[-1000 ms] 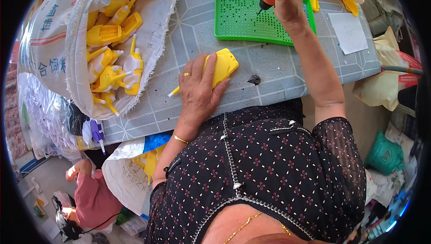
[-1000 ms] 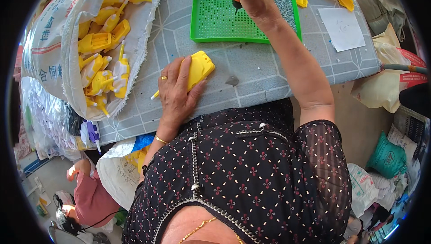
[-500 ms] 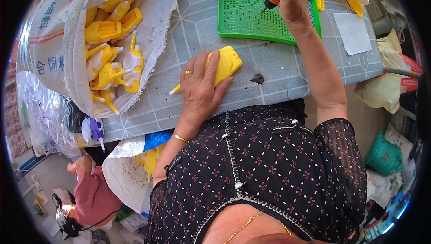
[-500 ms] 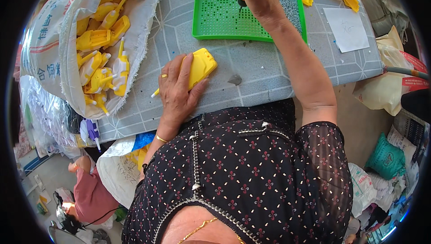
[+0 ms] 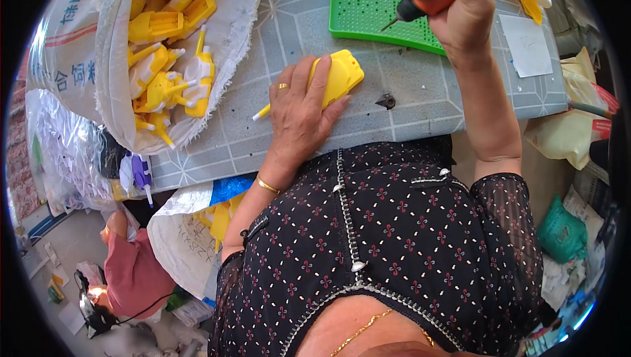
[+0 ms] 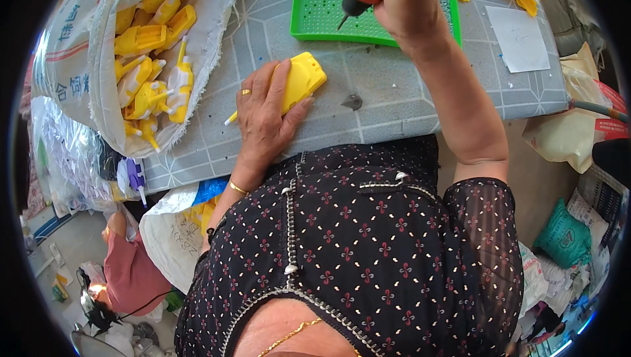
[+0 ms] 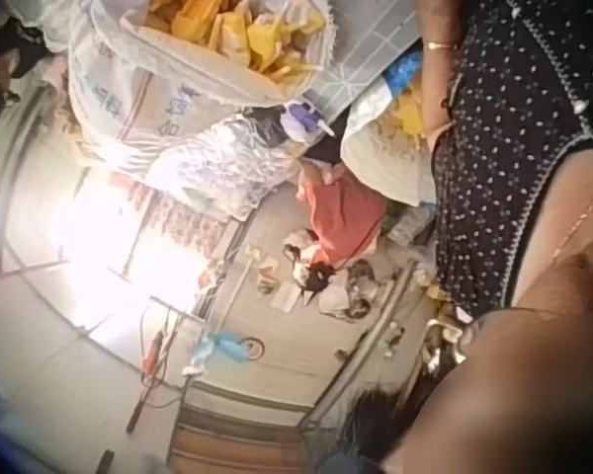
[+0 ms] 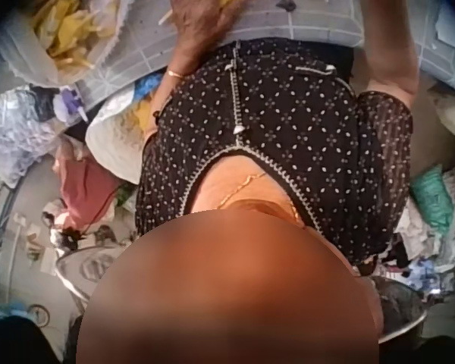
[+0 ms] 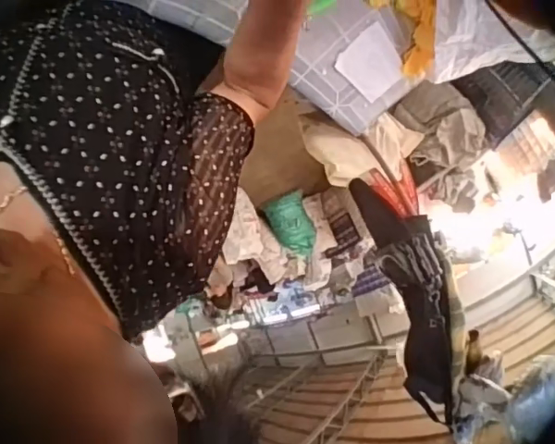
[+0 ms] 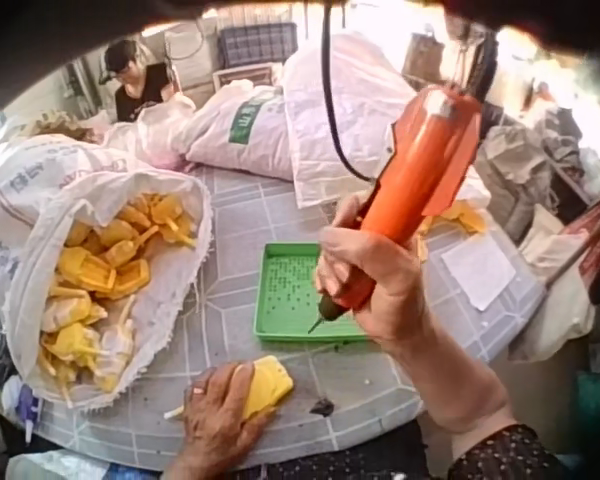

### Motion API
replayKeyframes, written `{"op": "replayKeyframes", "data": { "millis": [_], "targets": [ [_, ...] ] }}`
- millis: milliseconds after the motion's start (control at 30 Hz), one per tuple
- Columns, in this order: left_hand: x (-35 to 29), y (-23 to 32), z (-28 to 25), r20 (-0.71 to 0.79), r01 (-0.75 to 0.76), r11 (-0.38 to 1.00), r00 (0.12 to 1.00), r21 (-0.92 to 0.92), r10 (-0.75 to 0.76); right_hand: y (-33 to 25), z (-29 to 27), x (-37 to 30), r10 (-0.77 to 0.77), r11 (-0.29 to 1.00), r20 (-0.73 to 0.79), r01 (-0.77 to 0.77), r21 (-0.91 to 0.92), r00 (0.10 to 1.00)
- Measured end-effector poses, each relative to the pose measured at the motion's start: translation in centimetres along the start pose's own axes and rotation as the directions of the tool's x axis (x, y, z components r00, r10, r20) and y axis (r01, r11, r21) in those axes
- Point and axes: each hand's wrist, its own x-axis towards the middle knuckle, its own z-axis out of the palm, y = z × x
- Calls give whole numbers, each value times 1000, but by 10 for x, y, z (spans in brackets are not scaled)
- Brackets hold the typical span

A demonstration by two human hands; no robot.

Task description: Assembling plastic toy walkie-talkie shells using an electric screwdriver to fasten components.

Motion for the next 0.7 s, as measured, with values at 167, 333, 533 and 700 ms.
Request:
{"op": "replayKeyframes", "data": {
  "millis": [167, 333, 533, 700],
  "targets": [
    [1, 2, -3, 4, 12, 1000, 1000, -3, -12, 7, 12, -20, 119, 993, 136, -119, -6, 984],
    [-1, -2, 1, -27, -8, 1000, 1000, -14, 7, 10, 26, -29, 171, 985, 128, -172, 0, 977],
    [-1, -2, 1, -27, -11, 1000, 1000, -13, 11, 15, 28, -30, 196, 981, 131, -195, -20, 972],
    [-2, -3, 2, -36, -15, 1000, 999, -5, 15, 19, 29, -32, 227, 974, 126, -226, -25, 966]
  ]
}}
